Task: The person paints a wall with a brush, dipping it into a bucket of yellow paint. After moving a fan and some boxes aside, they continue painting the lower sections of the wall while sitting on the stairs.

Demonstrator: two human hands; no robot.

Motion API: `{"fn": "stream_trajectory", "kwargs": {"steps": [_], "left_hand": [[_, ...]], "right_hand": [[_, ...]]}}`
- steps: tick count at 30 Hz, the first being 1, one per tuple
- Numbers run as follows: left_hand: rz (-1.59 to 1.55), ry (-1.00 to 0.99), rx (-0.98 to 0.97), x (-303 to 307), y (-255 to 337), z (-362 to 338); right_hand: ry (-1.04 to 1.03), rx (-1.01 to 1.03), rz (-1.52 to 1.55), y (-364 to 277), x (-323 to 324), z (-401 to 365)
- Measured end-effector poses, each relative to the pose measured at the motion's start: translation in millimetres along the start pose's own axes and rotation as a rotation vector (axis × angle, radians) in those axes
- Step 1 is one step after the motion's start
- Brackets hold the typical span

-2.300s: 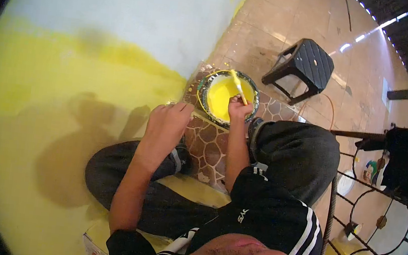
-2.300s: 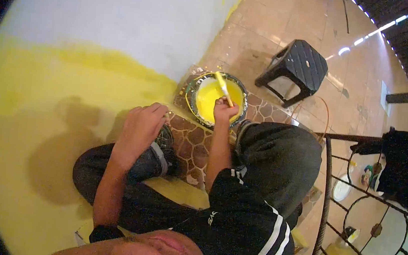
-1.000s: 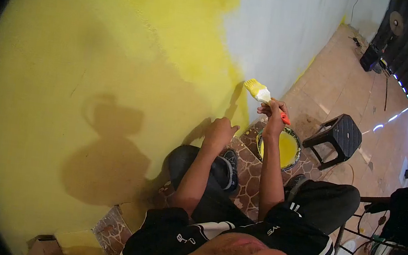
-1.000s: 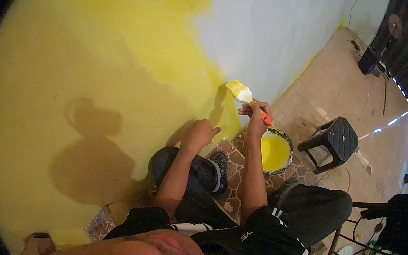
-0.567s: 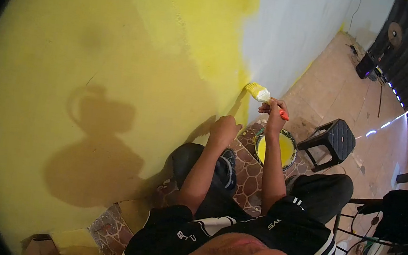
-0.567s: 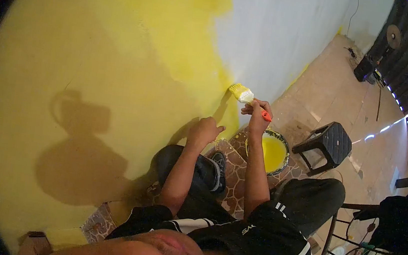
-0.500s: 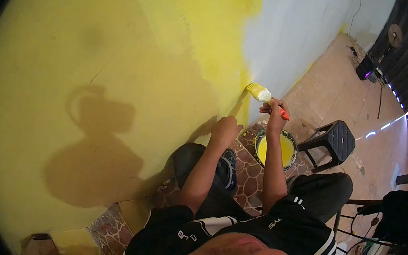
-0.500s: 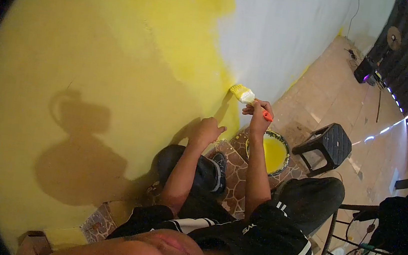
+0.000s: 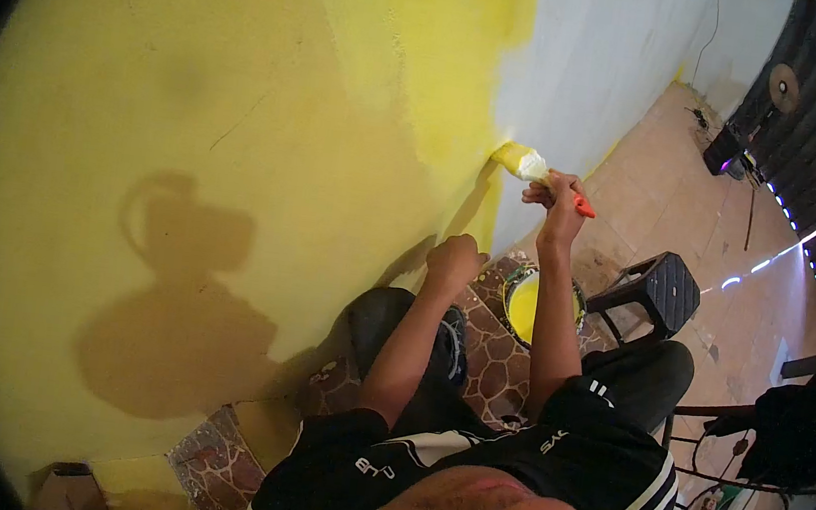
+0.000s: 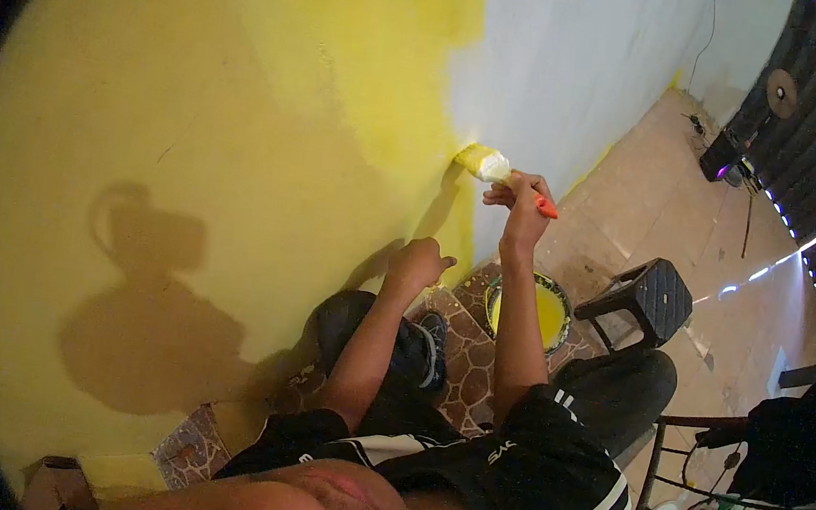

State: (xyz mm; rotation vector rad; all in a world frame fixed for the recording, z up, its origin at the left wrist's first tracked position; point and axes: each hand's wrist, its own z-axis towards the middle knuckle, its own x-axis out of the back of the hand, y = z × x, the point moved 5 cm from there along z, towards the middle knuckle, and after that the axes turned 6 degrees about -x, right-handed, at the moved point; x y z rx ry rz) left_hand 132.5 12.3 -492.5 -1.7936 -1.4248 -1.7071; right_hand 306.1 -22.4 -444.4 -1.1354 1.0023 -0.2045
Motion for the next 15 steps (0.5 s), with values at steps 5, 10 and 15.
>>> {"fn": "stream_trajectory", "kwargs": {"steps": [5, 10, 15], "left_hand": [[-0.060, -0.042, 0.012, -0.9, -1.2, 2.9], [-0.060, -0.020, 0.014, 2.9, -1.8, 5.2], [0.031, 0.132, -0.051, -6.2, -9.5, 7.6]], "right_hand": [[-0.021, 0.059, 0.043, -33.4, -28.8, 7.4], [0.013, 0.099, 0.060, -61.3, -52.6, 16.5], [-0.030, 0.186, 0.192, -86.2, -75.3, 23.9]]}}
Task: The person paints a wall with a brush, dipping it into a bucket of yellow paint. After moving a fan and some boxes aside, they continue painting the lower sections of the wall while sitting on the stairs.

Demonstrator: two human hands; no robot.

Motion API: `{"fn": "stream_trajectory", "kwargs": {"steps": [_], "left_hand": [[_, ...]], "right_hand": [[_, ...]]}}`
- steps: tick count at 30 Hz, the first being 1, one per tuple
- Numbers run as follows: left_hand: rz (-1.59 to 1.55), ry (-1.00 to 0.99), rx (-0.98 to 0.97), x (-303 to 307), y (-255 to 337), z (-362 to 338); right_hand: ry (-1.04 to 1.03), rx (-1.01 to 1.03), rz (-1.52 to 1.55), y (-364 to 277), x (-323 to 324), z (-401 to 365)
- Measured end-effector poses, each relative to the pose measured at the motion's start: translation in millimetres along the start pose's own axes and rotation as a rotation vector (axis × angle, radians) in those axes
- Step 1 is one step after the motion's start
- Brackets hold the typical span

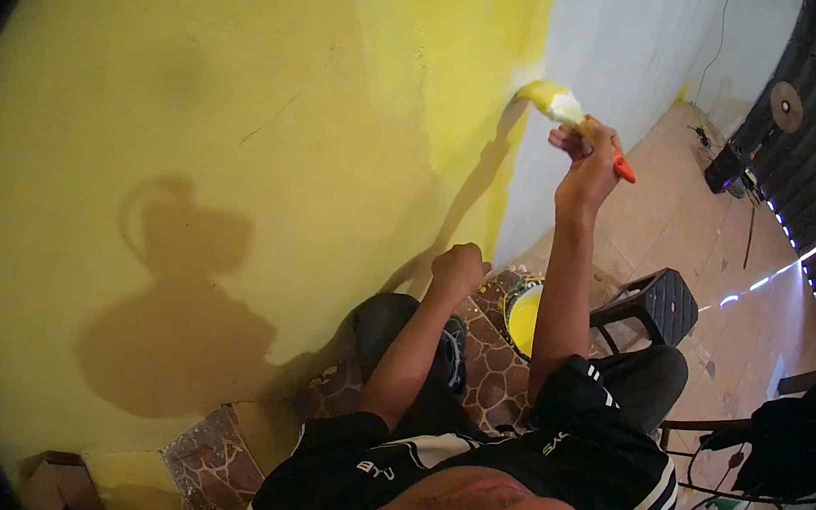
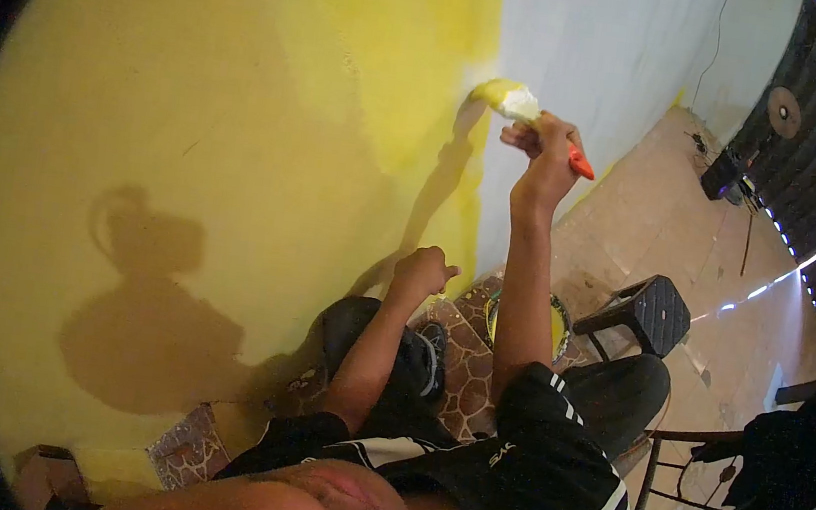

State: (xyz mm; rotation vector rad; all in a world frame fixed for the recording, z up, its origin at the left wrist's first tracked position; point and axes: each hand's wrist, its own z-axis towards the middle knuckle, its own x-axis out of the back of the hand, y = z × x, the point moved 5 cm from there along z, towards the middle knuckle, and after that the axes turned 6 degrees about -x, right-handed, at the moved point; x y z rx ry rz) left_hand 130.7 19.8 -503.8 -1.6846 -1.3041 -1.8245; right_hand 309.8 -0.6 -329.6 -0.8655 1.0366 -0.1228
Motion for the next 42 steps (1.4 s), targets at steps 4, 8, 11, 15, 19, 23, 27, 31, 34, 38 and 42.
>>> {"fn": "stream_trajectory", "kwargs": {"steps": [4, 8, 11, 15, 19, 23, 27, 31, 34, 38, 42], "left_hand": [[-0.012, -0.134, 0.038, 1.0, -0.1, 1.8], [-0.015, -0.110, 0.047, 1.9, -0.6, 4.6], [-0.019, -0.153, 0.078, 3.0, 1.3, 3.9], [-0.064, -0.220, 0.125, 10.2, 5.8, 1.7], [-0.076, -0.193, 0.087, 8.6, 4.7, 0.5], [-0.069, -0.169, 0.055, 7.9, 7.7, 0.2], [-0.073, -0.185, 0.078, 10.5, 7.3, -0.5], [-0.005, -0.154, 0.033, 6.2, 7.9, 0.5], [0.028, -0.133, 0.029, 8.1, 10.0, 1.0], [-0.053, -0.179, 0.038, 6.1, 9.5, 0.8], [-0.040, -0.204, 0.049, 4.5, 8.1, 3.6]], "right_hand": [[-0.044, 0.070, 0.081, -36.3, -36.6, 12.0], [-0.093, 0.140, 0.144, -54.1, -57.4, 15.1], [-0.125, 0.133, 0.132, -41.0, -57.7, 8.4], [-0.042, 0.065, 0.083, -9.9, -35.6, -1.6], [0.023, -0.013, 0.001, 11.0, -8.3, -18.2], [0.031, -0.082, -0.037, 29.2, 16.8, -29.1], [0.033, -0.128, -0.100, 44.8, 39.2, -35.3], [0.034, -0.185, -0.181, 55.3, 57.4, -40.9], [0.032, -0.214, -0.228, 61.9, 67.2, -43.0], [0.031, -0.264, -0.288, 67.5, 82.6, -45.5], [0.021, -0.251, -0.391, 66.6, 98.8, -47.8]]}}
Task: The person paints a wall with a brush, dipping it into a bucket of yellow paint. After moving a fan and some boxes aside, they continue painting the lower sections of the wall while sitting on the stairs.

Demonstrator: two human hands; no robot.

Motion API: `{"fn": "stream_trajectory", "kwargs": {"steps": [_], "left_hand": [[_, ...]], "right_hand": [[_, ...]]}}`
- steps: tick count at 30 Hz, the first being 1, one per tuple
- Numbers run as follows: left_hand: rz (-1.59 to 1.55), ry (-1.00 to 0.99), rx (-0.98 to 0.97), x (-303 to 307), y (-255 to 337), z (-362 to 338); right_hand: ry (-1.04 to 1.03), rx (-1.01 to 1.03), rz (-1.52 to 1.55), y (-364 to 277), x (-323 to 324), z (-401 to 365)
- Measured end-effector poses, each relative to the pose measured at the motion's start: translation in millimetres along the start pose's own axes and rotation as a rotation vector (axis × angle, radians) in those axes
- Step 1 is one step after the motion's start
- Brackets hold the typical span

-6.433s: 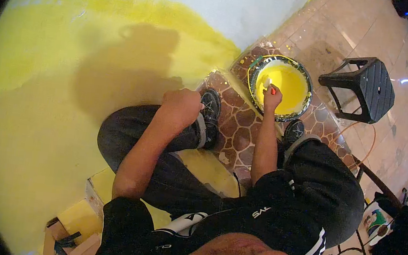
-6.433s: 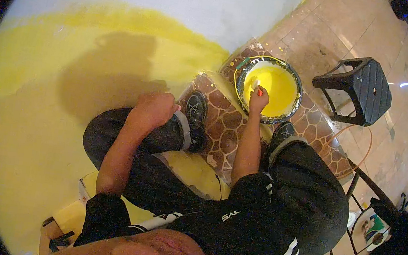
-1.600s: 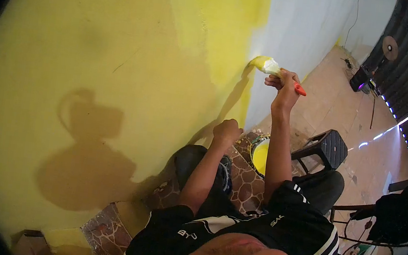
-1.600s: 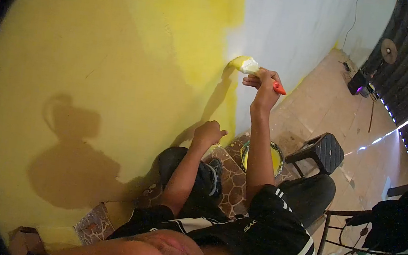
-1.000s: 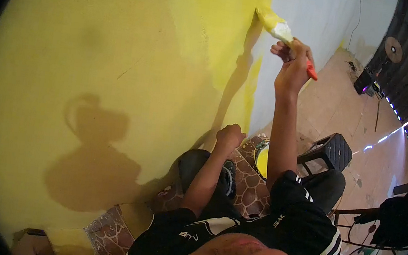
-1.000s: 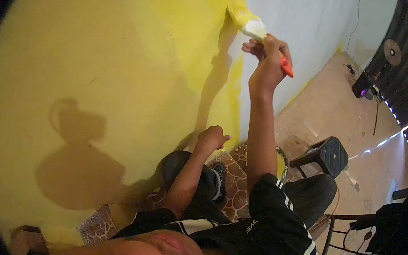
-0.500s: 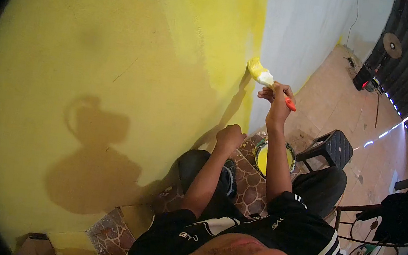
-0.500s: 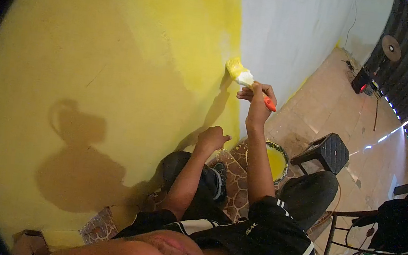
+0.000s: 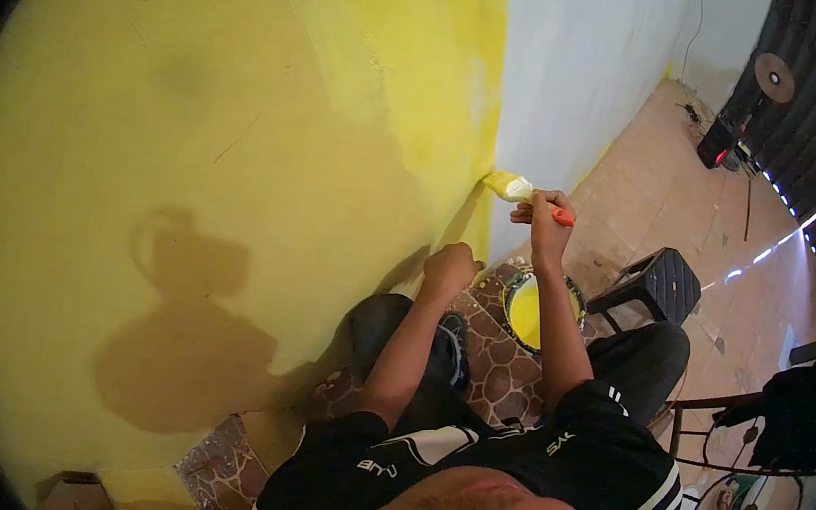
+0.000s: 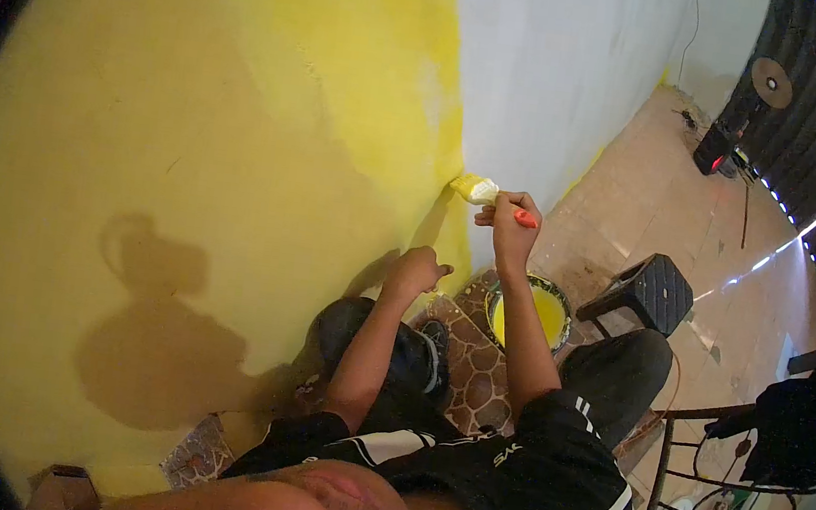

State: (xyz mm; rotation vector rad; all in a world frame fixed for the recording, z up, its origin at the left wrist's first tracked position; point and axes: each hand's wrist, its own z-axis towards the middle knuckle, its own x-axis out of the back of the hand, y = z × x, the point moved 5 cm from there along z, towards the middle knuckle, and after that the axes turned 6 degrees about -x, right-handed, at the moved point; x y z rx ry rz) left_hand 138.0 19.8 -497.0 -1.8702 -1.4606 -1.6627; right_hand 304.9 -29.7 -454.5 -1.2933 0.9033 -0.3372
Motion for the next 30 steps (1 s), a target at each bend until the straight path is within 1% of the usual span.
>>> {"fn": "stream_trajectory", "kwargs": {"steps": [3, 6, 8, 9, 14, 17, 19, 20, 22, 24, 28, 30], "left_hand": [[-0.001, -0.018, 0.008, -1.7, -0.6, 0.9], [-0.016, -0.013, 0.010, -2.5, -0.3, 0.3], [-0.022, -0.003, 0.007, -1.1, 1.0, -0.3], [-0.016, -0.026, 0.019, -1.1, 1.3, 0.2], [-0.034, -0.080, 0.043, -4.1, -0.3, 0.9], [-0.014, -0.027, 0.012, -4.7, 2.0, -1.4], [0.008, 0.069, -0.045, -3.7, 2.2, -1.9], [0.003, 0.074, -0.043, -5.7, 0.8, -0.4], [0.017, 0.042, -0.029, -1.4, 3.0, -3.1], [0.026, 0.029, -0.016, 1.7, 5.8, -3.5], [0.009, -0.023, -0.001, -1.5, 3.9, 0.3], [0.016, -0.009, 0.010, 1.3, 6.3, -2.2]], "right_hand": [[0.019, -0.016, -0.016, 2.6, 1.5, 1.5], [-0.034, -0.008, 0.062, -6.0, -16.4, 2.7], [-0.045, 0.079, 0.068, -19.6, -31.5, 5.3], [-0.060, 0.098, 0.116, -25.6, -37.0, 6.3], [-0.058, 0.128, 0.158, -63.8, -57.4, 4.9], [-0.075, 0.176, 0.227, -81.6, -65.4, 10.8], [-0.080, 0.207, 0.232, -98.0, -72.1, 11.2], [-0.083, 0.236, 0.239, -105.5, -75.3, 11.1], [-0.105, 0.241, 0.256, -121.8, -83.8, 13.1], [-0.102, 0.314, 0.297, -140.5, -91.4, 12.2], [-0.125, 0.361, 0.354, -164.2, -104.0, 11.9], [-0.127, 0.376, 0.350, -173.1, -107.8, 9.1]]}}
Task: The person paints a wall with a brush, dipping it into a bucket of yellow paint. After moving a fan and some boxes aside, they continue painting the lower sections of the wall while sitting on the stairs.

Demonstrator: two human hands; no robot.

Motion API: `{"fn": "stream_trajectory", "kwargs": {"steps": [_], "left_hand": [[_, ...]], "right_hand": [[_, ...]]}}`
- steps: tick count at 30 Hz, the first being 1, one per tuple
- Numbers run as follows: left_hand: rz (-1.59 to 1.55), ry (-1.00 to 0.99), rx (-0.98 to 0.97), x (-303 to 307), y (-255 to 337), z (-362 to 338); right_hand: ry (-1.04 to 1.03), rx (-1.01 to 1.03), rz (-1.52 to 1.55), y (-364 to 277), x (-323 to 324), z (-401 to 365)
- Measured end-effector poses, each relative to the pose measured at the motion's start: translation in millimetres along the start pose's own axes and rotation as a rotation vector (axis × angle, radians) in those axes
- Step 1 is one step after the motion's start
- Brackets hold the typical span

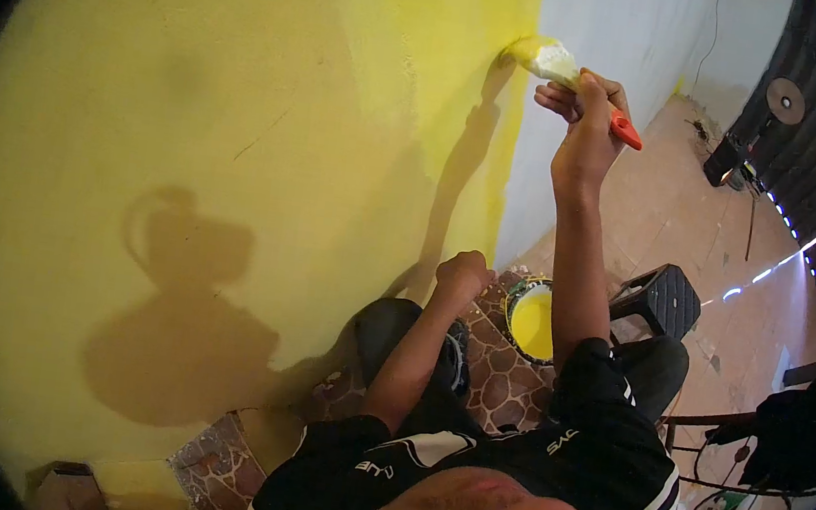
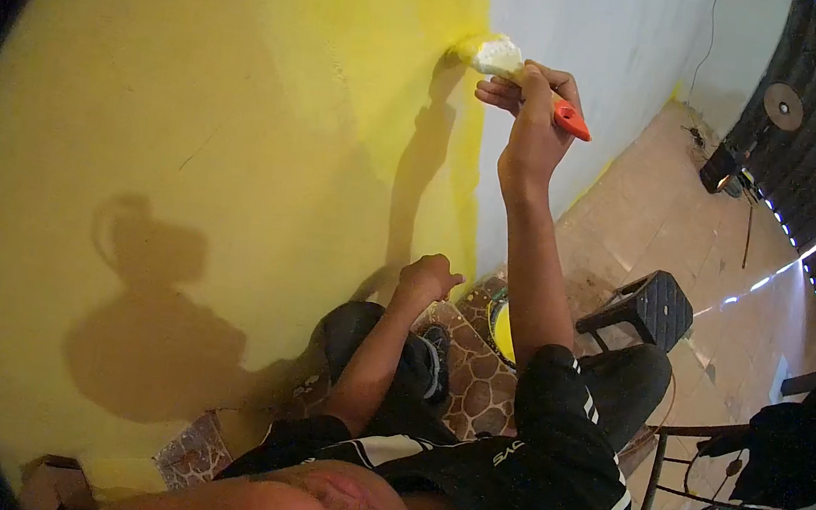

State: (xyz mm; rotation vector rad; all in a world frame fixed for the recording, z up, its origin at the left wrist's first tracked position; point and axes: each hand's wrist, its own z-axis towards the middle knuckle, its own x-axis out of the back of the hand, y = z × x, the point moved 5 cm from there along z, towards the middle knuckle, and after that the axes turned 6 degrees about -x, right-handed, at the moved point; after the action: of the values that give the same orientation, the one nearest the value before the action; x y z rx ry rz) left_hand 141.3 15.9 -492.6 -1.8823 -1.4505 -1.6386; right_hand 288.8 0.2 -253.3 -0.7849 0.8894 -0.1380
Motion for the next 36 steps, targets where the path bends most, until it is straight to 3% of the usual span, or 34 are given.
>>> {"fn": "stream_trajectory", "kwargs": {"steps": [9, 22, 25, 29, 34, 36], "left_hand": [[-0.017, 0.060, -0.039, -5.9, -6.6, 2.0], [-0.041, 0.045, -0.031, 5.2, 5.6, -9.5], [-0.027, 0.028, -0.041, 3.2, 5.2, -7.4], [0.004, 0.096, -0.059, 1.0, 3.9, -7.0], [-0.041, 0.042, -0.043, -1.0, 5.8, -5.2], [-0.014, 0.053, -0.049, -4.4, 4.4, -4.1]], "right_hand": [[-0.021, 0.255, -0.082, 10.9, 19.5, -18.5], [-0.265, 0.129, -0.383, 73.9, 85.2, -54.6], [-0.350, 0.030, -0.581, 75.2, 96.1, -60.8], [-0.467, 0.052, -0.821, 61.3, 104.4, -60.7], [-0.626, 0.336, -0.857, 29.0, 77.7, -62.8], [-0.643, 0.361, -0.868, 26.6, 67.1, -54.0]]}}
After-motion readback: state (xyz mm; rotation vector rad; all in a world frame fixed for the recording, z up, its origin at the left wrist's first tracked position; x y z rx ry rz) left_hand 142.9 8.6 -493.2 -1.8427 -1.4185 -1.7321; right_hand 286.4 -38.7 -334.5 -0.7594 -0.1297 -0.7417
